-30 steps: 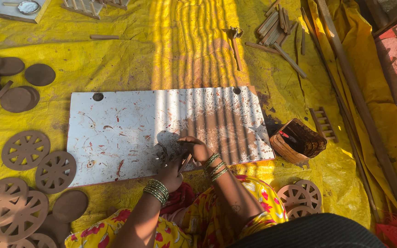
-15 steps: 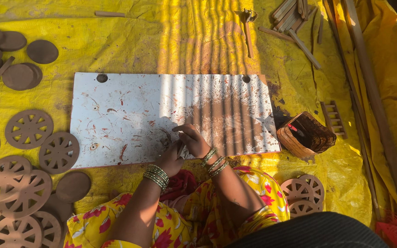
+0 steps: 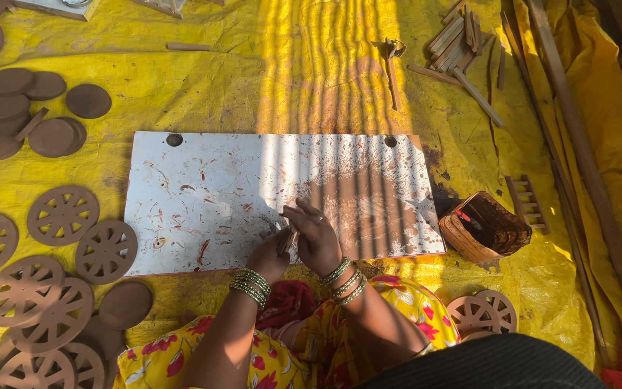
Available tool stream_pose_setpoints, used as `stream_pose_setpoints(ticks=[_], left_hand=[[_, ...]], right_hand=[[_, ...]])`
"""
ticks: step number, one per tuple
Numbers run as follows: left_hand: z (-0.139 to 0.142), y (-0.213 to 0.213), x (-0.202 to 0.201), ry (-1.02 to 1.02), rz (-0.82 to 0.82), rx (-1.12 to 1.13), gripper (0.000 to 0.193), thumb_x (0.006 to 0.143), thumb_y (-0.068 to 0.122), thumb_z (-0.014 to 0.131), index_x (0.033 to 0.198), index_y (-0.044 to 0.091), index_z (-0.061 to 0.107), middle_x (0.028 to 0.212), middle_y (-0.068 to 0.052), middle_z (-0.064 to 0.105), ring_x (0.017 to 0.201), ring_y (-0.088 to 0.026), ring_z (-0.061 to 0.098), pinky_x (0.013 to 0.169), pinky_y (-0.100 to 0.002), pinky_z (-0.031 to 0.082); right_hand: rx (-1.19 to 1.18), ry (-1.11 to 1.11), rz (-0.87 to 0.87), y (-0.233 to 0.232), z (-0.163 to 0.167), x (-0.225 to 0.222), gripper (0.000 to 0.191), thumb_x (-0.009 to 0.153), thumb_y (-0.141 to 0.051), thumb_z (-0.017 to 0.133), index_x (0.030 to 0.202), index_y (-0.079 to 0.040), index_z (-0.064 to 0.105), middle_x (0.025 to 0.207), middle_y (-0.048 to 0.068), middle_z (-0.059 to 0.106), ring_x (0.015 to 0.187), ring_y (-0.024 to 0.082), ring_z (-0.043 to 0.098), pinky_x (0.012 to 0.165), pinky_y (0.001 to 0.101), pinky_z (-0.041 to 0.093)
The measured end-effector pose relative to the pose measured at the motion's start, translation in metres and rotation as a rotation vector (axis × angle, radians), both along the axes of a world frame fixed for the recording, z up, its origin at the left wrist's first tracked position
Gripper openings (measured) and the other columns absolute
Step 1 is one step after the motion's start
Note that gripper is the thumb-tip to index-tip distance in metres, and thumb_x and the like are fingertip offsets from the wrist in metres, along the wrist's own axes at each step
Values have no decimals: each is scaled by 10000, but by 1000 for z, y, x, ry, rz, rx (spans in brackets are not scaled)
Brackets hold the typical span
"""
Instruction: The person sits on the ground and trims brown clay wheel-shaped discs one at a time, scraping the edges and surfaces with a small handheld tool over a white board, then sets finished discs aside on the tarp.
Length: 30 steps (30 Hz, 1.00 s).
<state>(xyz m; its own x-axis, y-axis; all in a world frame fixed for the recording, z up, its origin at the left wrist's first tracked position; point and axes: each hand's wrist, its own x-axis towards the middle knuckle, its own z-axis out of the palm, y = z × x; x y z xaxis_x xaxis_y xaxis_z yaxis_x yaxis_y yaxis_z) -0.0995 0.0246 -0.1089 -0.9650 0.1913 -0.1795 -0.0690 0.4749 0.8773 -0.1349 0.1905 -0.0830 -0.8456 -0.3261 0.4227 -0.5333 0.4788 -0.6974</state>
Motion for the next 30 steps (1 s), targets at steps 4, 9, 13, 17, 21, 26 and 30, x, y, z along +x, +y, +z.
stream_pose_setpoints(ticks=[4,9,13,17,21,26,30], left_hand=[[-15,-1,-3,-48,-13,9,292,894,92,565,1178,82,635,1057,-215,715,1054,-440,662,857,-510,538],[4,-5,2,-77,-59,35,480,864,151,586,1342,182,591,971,-184,735,921,-374,722,824,-461,553],[22,-8,2,-33,-101,-59,538,854,147,608,1391,175,581,983,-170,738,888,-365,728,803,-449,569],[15,-12,0,-46,-46,-47,403,859,183,632,1259,135,636,971,-191,756,929,-378,734,821,-474,576],[-4,-9,-2,38,-25,-63,335,873,163,590,1198,98,638,1044,-236,722,1010,-446,670,822,-526,551],[-8,-6,-4,-35,-34,-111,358,897,188,584,1244,102,595,1105,-242,700,1051,-461,647,842,-542,531],[7,-6,-2,48,-34,-52,481,860,135,589,1341,145,583,1150,-228,704,1080,-446,647,895,-521,530]], right_hand=[[173,33,127,-5,-5,-1,460,722,43,724,1172,-42,689,1239,198,659,1203,377,579,989,438,493],[-153,-477,183,3,-17,-13,450,835,67,634,1271,-16,558,1107,103,668,1077,239,659,941,359,550],[-299,-442,128,7,-21,-14,508,813,119,549,1301,-21,561,1158,109,672,1116,249,646,975,354,534],[100,-151,-87,-1,-16,-4,398,834,70,646,1186,-109,702,1116,132,671,1102,282,678,946,360,565],[190,87,106,-16,-5,8,498,697,15,729,1183,-88,691,1229,181,647,1209,398,581,1097,479,440],[178,144,109,-18,1,9,524,744,11,751,1244,-131,680,1263,130,662,1298,385,561,1187,513,370],[-30,-174,55,-5,0,0,547,784,71,646,1305,-95,622,1258,163,662,1238,377,606,1115,435,448]])
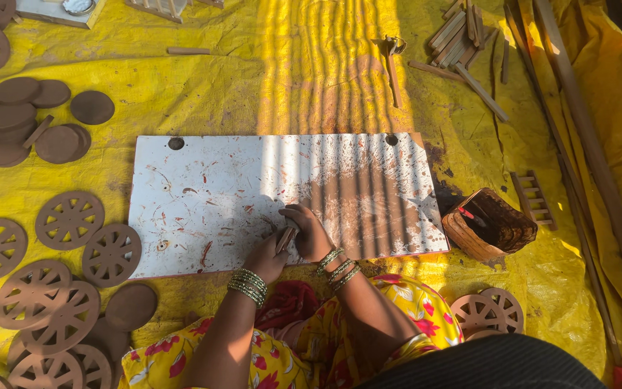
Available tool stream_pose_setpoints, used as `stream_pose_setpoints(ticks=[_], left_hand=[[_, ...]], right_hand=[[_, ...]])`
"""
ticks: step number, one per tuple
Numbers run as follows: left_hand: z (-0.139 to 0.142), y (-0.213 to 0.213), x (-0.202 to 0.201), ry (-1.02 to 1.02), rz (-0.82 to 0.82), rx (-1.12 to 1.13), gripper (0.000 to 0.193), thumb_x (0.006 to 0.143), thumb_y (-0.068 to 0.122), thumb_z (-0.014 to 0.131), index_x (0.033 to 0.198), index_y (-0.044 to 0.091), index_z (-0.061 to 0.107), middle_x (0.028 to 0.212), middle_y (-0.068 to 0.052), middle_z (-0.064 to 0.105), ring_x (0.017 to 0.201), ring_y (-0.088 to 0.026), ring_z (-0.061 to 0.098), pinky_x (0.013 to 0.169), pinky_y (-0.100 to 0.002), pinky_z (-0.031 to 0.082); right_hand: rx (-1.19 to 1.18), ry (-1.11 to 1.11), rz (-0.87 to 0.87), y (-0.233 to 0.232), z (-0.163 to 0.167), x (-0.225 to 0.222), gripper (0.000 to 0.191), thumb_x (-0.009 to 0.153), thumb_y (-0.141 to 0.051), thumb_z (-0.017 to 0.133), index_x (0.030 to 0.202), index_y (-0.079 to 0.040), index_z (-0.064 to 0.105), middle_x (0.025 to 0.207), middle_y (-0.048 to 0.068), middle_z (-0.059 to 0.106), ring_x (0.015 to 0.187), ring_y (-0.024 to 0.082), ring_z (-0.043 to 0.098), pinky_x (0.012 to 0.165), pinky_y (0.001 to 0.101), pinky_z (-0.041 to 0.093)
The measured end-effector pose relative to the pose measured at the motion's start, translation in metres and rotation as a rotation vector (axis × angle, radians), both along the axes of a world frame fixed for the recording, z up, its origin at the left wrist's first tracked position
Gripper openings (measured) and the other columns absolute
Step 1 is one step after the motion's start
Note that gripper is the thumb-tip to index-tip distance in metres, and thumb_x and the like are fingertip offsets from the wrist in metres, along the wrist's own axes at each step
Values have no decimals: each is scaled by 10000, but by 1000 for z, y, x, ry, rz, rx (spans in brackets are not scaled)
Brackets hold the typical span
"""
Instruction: The person sits on the ground and trims brown clay wheel-shaped discs one at a time, scraping the edges and surfaces with a small handheld tool over a white board, then sets finished discs aside on the tarp.
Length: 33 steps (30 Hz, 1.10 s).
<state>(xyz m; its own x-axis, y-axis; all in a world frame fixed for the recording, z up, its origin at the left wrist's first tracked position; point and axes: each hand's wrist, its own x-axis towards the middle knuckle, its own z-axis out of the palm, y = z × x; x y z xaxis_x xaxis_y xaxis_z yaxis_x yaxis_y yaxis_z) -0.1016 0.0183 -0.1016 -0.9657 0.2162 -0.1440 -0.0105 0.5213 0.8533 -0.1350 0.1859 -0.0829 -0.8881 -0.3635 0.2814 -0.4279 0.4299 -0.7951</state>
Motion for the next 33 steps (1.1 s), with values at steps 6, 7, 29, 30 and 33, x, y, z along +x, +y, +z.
stream_pose_setpoints(ticks=[6,7,29,30,33], left_hand=[[3,-5,3,18,-37,132,583,835,130,626,1410,143,531,1152,-221,706,1068,-411,676,903,-498,538],[-2,-5,3,84,-37,199,590,814,122,644,1394,118,535,1162,-230,701,1076,-419,665,896,-505,529],[-3,-5,0,-103,-1,10,378,844,149,628,1217,87,646,1111,-208,733,1055,-394,699,898,-482,560],[-6,-4,-1,-87,3,-12,363,868,143,608,1224,82,640,1128,-220,722,1074,-412,683,906,-494,552],[-5,-2,-1,-49,-4,-15,465,837,95,570,1301,95,602,1161,-231,707,1115,-436,653,940,-508,531]], right_hand=[[-136,-225,-30,6,-2,2,602,817,138,536,1389,-47,566,1244,207,661,1169,370,652,1018,360,523],[-37,-97,-37,4,-2,3,628,790,157,522,1383,-39,593,1264,215,648,1182,373,647,1024,371,527],[120,295,92,-10,-5,1,412,672,69,702,1050,-94,715,1146,176,633,1130,400,588,959,449,503],[133,277,85,-11,-3,1,416,669,67,698,1051,-96,717,1142,182,629,1123,400,590,954,444,501],[111,147,27,-11,1,-1,444,688,92,633,1084,-93,709,1136,186,620,1110,377,608,954,419,511]])
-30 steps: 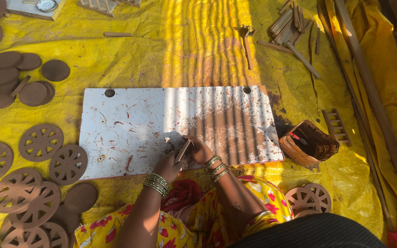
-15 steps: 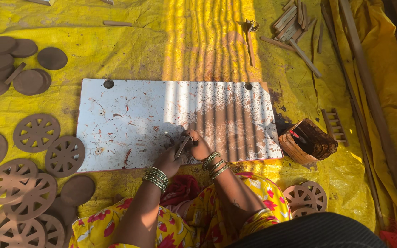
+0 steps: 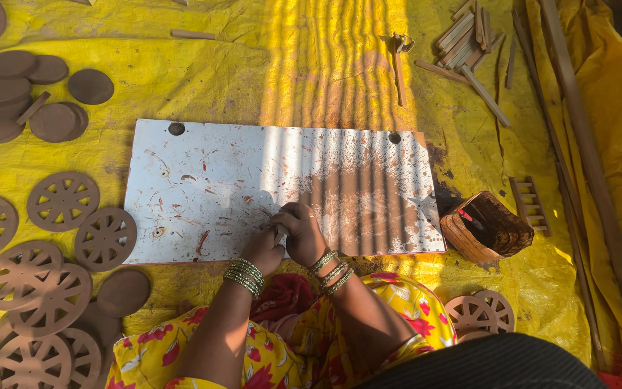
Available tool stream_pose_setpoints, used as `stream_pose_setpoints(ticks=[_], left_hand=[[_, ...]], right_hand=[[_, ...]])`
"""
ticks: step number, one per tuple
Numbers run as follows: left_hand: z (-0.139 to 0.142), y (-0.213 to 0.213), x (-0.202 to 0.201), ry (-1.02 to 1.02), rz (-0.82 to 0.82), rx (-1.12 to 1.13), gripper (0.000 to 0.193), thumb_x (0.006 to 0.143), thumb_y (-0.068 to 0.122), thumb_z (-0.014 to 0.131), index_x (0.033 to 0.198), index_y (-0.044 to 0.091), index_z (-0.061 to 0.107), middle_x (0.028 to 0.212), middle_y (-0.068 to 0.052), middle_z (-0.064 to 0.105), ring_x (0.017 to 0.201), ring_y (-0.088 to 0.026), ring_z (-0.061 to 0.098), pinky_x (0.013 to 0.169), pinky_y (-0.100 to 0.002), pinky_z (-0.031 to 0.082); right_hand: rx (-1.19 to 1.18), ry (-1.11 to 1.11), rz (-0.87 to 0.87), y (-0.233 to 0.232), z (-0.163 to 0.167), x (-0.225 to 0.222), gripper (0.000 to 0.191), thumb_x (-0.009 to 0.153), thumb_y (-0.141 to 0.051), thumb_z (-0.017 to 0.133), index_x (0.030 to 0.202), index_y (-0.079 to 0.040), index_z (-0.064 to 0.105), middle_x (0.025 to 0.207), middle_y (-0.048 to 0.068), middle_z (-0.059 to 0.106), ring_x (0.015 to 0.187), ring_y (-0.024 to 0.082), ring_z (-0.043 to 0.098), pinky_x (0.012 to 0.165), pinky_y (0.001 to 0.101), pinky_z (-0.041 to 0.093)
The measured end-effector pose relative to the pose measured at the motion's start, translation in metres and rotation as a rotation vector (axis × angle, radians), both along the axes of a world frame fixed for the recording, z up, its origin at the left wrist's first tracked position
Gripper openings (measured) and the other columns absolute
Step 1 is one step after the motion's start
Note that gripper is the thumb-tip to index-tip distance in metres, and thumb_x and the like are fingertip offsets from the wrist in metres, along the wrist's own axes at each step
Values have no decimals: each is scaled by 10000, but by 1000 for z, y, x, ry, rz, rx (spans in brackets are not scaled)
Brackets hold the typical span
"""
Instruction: The person sits on the ground and trims brown clay wheel-shaped discs one at a time, scraping the edges and surfaces with a small handheld tool over a white board, then sets finished discs aside on the tarp.
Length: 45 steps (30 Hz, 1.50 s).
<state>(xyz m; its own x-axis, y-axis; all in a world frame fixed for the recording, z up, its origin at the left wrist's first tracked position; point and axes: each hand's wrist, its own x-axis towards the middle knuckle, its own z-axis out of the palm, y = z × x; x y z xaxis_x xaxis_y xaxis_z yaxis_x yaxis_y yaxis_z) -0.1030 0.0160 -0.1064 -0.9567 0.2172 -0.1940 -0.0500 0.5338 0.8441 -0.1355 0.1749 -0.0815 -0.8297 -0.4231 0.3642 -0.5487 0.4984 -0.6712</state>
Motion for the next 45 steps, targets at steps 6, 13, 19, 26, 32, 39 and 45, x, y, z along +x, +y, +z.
stream_pose_setpoints(ticks=[6,13,19,26,32,39,45], left_hand=[[11,-1,3,-7,-31,39,681,785,92,597,1455,165,498,1278,-208,660,1172,-404,630,995,-473,506],[-23,-6,-1,-73,-96,-52,410,888,147,592,1294,103,632,1227,-221,725,1178,-398,675,980,-461,556],[-2,0,1,-66,-17,0,674,827,132,562,1492,205,487,1273,-190,672,1121,-410,652,950,-483,538],[27,1,4,96,-83,49,714,794,170,677,1477,164,470,1364,-187,607,1143,-384,642,935,-482,525],[7,1,0,-60,-23,-33,517,776,122,631,1288,96,568,1180,-210,700,1122,-409,656,936,-492,542],[12,3,0,-52,-45,-40,627,808,94,592,1423,113,470,1320,-210,629,1201,-407,612,1000,-494,503],[1,-1,5,115,-95,17,750,789,44,560,1519,120,404,1524,-203,484,1354,-396,494,1089,-472,430]], right_hand=[[-186,-315,-17,6,4,0,410,846,102,593,1215,-73,630,1180,160,668,1121,320,662,979,385,533],[35,102,-49,-1,-3,8,437,659,81,683,1058,-97,693,1207,223,614,1132,446,599,950,472,513],[-183,-227,-57,4,-17,-2,355,799,82,678,1115,-79,658,1184,164,633,1096,321,641,955,415,536],[-335,-318,-186,7,-17,-5,282,845,56,636,1095,-72,666,1084,145,659,1035,301,650,920,394,538],[20,135,-42,-4,0,1,332,720,15,721,1037,-74,677,1084,185,619,1046,388,620,938,432,500],[-222,-173,-27,-1,-3,-2,293,880,68,607,1137,-69,637,1146,172,611,1074,362,627,956,398,527],[-411,-530,-25,3,-8,1,494,820,135,507,1255,-84,591,1182,165,616,1124,369,635,972,403,526]])
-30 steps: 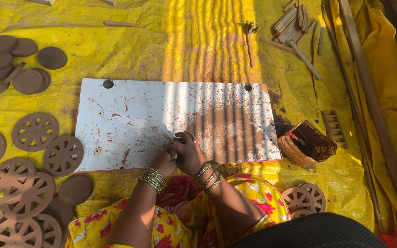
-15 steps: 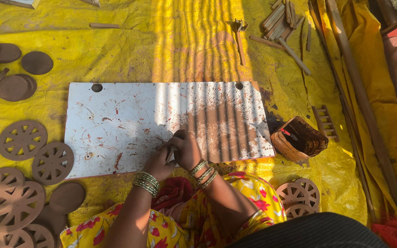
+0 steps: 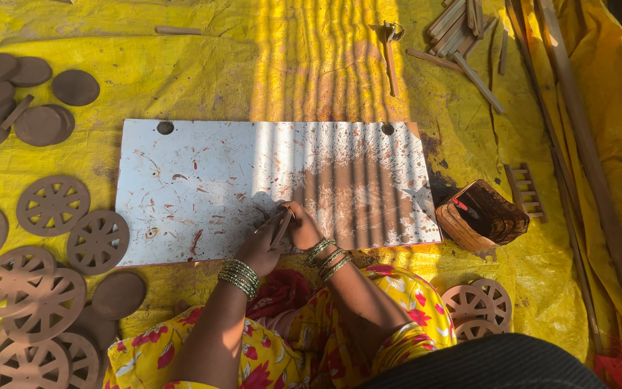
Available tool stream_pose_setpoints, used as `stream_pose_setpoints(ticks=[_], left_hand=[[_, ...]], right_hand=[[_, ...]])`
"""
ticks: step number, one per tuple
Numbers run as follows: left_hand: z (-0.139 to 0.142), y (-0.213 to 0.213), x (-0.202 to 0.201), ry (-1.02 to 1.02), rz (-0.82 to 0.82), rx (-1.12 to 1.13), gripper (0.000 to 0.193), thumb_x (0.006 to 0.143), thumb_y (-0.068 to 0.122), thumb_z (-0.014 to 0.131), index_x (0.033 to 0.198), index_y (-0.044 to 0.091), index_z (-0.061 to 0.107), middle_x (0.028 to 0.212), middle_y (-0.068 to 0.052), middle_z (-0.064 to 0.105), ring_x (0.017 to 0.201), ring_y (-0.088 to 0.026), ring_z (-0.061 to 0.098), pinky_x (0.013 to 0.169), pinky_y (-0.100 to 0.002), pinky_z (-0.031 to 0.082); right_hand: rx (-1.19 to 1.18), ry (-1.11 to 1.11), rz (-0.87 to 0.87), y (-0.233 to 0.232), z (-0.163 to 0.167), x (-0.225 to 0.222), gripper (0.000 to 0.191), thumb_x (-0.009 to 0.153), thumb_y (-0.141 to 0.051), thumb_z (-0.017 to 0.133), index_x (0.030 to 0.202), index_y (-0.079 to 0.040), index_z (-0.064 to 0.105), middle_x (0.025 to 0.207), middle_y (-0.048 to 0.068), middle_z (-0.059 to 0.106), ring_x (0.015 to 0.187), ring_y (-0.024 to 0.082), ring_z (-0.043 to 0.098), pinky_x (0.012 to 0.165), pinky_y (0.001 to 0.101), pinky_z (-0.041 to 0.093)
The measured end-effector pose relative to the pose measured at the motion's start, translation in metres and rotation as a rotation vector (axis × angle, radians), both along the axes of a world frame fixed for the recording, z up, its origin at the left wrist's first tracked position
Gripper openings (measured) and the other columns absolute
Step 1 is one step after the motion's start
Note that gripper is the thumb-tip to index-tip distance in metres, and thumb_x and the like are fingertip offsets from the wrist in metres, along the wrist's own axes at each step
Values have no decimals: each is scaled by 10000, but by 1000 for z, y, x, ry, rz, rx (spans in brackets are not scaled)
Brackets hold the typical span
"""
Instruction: The person sits on the ground and trims brown clay wheel-shaped discs one at a time, scraping the edges and surfaces with a small handheld tool over a white board, then sets finished discs aside on the tarp.
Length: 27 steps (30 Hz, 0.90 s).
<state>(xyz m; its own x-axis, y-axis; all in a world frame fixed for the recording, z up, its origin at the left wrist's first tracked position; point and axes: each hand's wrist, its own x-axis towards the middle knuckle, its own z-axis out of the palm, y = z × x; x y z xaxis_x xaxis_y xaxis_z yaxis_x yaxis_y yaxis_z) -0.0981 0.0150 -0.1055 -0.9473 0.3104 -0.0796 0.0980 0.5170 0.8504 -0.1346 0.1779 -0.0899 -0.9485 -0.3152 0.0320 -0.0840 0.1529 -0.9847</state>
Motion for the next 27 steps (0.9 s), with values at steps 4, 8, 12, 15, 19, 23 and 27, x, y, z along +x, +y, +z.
stream_pose_setpoints(ticks=[4,8,12,15,19,23,27], left_hand=[[-20,-7,-4,28,45,25,731,758,27,573,1475,81,441,1469,-236,528,1342,-425,505,1092,-480,440],[-21,-5,-7,-220,41,-123,565,827,76,555,1392,100,548,1361,-212,654,1281,-404,603,1070,-472,500],[-6,1,-4,-245,38,-102,613,853,171,594,1453,138,473,1404,-190,593,1245,-397,596,1039,-479,487],[4,4,-3,-24,-1,-70,720,791,136,605,1491,114,437,1511,-209,471,1288,-423,521,1021,-493,457],[5,0,-1,100,-18,-93,772,757,173,726,1460,56,429,1522,-236,426,1338,-437,462,1057,-485,422],[1,1,-1,-33,114,14,650,779,133,651,1416,103,524,1440,-185,570,1289,-372,583,1055,-449,501],[2,4,-6,30,122,-52,628,771,56,609,1392,65,517,1367,-219,603,1251,-423,574,1029,-491,490]], right_hand=[[352,503,-71,-9,3,6,523,710,143,572,1186,-66,622,1214,226,578,1125,419,592,951,434,502],[435,672,-27,-13,5,4,467,663,91,655,1092,-93,662,1166,201,576,1092,408,594,967,449,474],[169,279,-30,-5,-4,-3,325,834,68,628,1124,-78,646,1119,136,598,1043,273,591,921,348,499],[-161,-109,51,0,-9,-6,218,954,33,608,1143,-73,633,1066,83,618,989,169,579,877,279,508],[-85,132,-103,0,-9,-2,242,896,58,630,1112,-53,639,1076,86,598,973,196,610,845,297,534],[615,387,-229,-6,-1,5,322,820,75,682,1090,-101,699,1130,167,643,999,359,669,849,402,555],[461,506,-112,-10,4,5,461,731,124,622,1143,-80,663,1183,216,587,1038,415,647,885,435,551]])
